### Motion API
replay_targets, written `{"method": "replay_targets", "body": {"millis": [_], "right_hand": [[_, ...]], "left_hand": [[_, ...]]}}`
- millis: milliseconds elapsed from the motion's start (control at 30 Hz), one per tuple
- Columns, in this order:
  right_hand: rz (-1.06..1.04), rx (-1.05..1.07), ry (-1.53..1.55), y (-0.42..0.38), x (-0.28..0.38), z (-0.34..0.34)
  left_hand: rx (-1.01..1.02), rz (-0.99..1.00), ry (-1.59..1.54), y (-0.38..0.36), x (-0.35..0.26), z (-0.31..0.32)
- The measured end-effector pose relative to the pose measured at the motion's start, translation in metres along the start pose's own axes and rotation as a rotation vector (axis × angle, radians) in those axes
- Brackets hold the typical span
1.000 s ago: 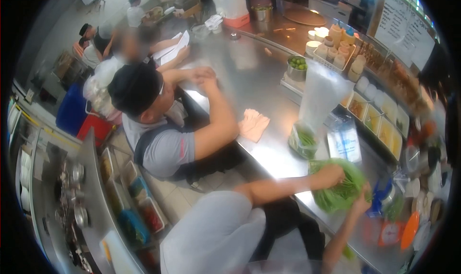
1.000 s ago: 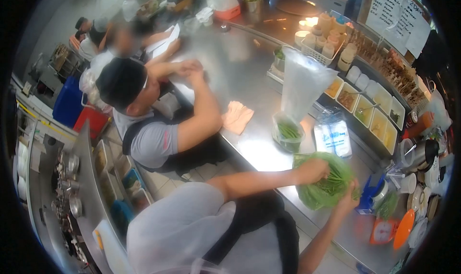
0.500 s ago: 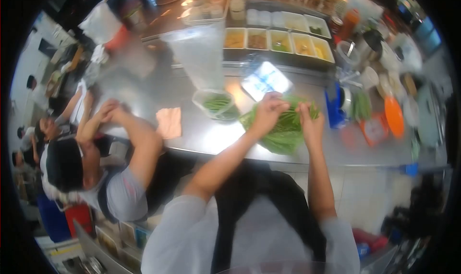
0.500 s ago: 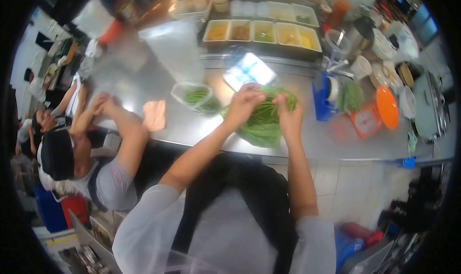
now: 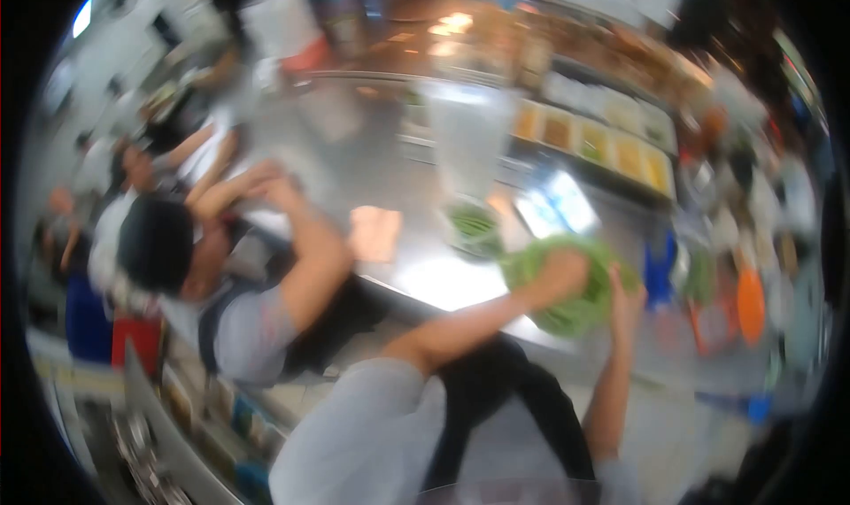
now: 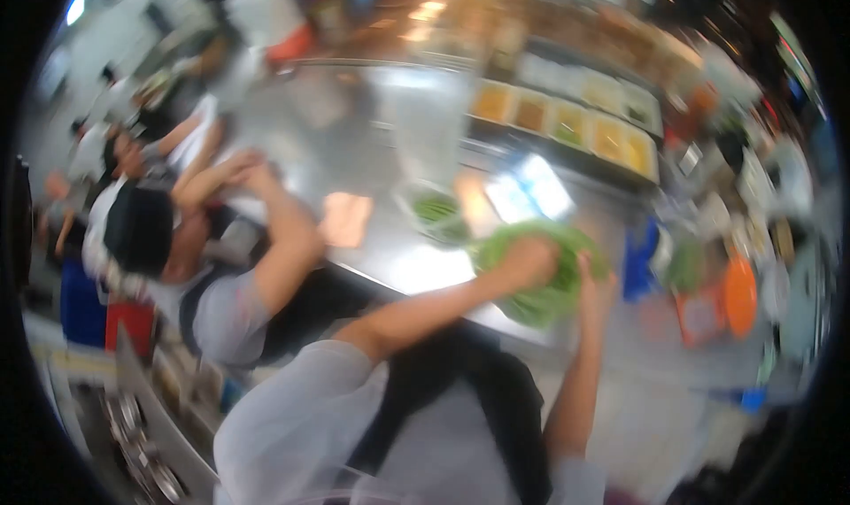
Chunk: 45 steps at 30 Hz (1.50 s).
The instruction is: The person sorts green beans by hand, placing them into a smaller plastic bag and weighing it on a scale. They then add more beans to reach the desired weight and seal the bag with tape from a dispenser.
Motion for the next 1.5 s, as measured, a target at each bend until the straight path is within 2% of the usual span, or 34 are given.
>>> {"method": "replay_targets", "body": {"millis": [67, 133, 167, 233, 333, 467, 533, 567, 633, 667, 733, 833, 967, 1033, 1067, 1133, 1267, 1333, 1367, 1433, 1500], "right_hand": [[-0.075, 0.003, -0.071, 0.002, 0.008, 0.009], [-0.004, 0.053, 0.108, 0.007, -0.011, 0.020], [-0.019, 0.088, 0.118, 0.006, -0.003, 0.031], [0.075, 0.009, 0.023, 0.004, -0.002, 0.022], [0.084, -0.098, 0.060, 0.016, -0.012, 0.003], [0.100, -0.077, 0.181, 0.018, -0.022, -0.002], [-0.135, -0.073, -0.168, 0.006, 0.017, 0.002], [-0.139, -0.070, -0.164, 0.001, 0.025, 0.004], [-0.519, 0.170, -0.507, -0.025, 0.064, 0.042], [-0.518, 0.170, -0.503, -0.029, 0.068, 0.043], [-0.360, 0.286, -0.474, -0.025, 0.061, 0.055], [-0.463, 0.197, -0.436, -0.025, 0.068, 0.045], [-0.410, 0.227, -0.542, -0.028, 0.064, 0.050], [-0.348, 0.158, -0.263, -0.026, 0.057, 0.040], [-0.347, 0.160, -0.263, -0.026, 0.055, 0.040], [-0.178, 0.158, -0.092, -0.026, 0.050, 0.042], [-0.048, 0.030, 0.071, -0.019, 0.038, 0.033], [-0.046, 0.020, 0.132, -0.012, 0.035, 0.026], [-0.046, 0.020, 0.132, -0.011, 0.035, 0.026], [-0.089, -0.020, 0.087, -0.013, 0.043, 0.022], [-0.109, -0.051, 0.079, -0.014, 0.042, 0.019]], "left_hand": [[-0.055, 0.078, -0.088, -0.005, -0.014, -0.019], [-0.141, 0.162, -0.144, -0.014, -0.027, -0.042], [-0.165, 0.139, -0.123, -0.021, -0.023, -0.053], [-0.236, 0.110, -0.235, -0.027, -0.023, -0.065], [-0.204, 0.106, -0.316, -0.028, -0.008, -0.052], [-0.127, 0.063, -0.362, -0.036, 0.011, -0.039], [-0.068, 0.079, -0.200, -0.038, 0.012, -0.037], [-0.071, 0.078, -0.195, -0.038, 0.013, -0.040], [-0.052, 0.122, -0.090, -0.039, 0.001, -0.049], [-0.050, 0.122, -0.087, -0.038, -0.003, -0.052], [-0.146, 0.138, -0.237, -0.036, -0.005, -0.069], [-0.190, 0.177, -0.151, -0.036, 0.002, -0.075], [-0.197, 0.147, -0.036, -0.036, -0.005, -0.082], [-0.113, -0.194, -1.021, -0.035, 0.018, -0.074], [-0.114, -0.195, -1.021, -0.033, 0.018, -0.071], [-0.097, -0.286, -1.453, -0.030, 0.018, -0.049], [-0.182, -0.226, -1.271, -0.032, 0.020, -0.046], [-0.158, -0.073, -0.734, -0.033, 0.013, -0.049], [-0.158, -0.073, -0.734, -0.032, 0.017, -0.042], [-0.228, 0.204, -0.568, -0.030, -0.003, -0.051], [-0.191, 0.140, -0.585, -0.028, 0.003, -0.044]]}}
Point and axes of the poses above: each hand's wrist, its own y-axis towards the middle knuckle, its own z-axis out of the palm, x = y × z, the point moved 10 cm from there along y, towards the middle knuckle, and after that the axes turned 2 degrees about z, right-handed, at the moved point
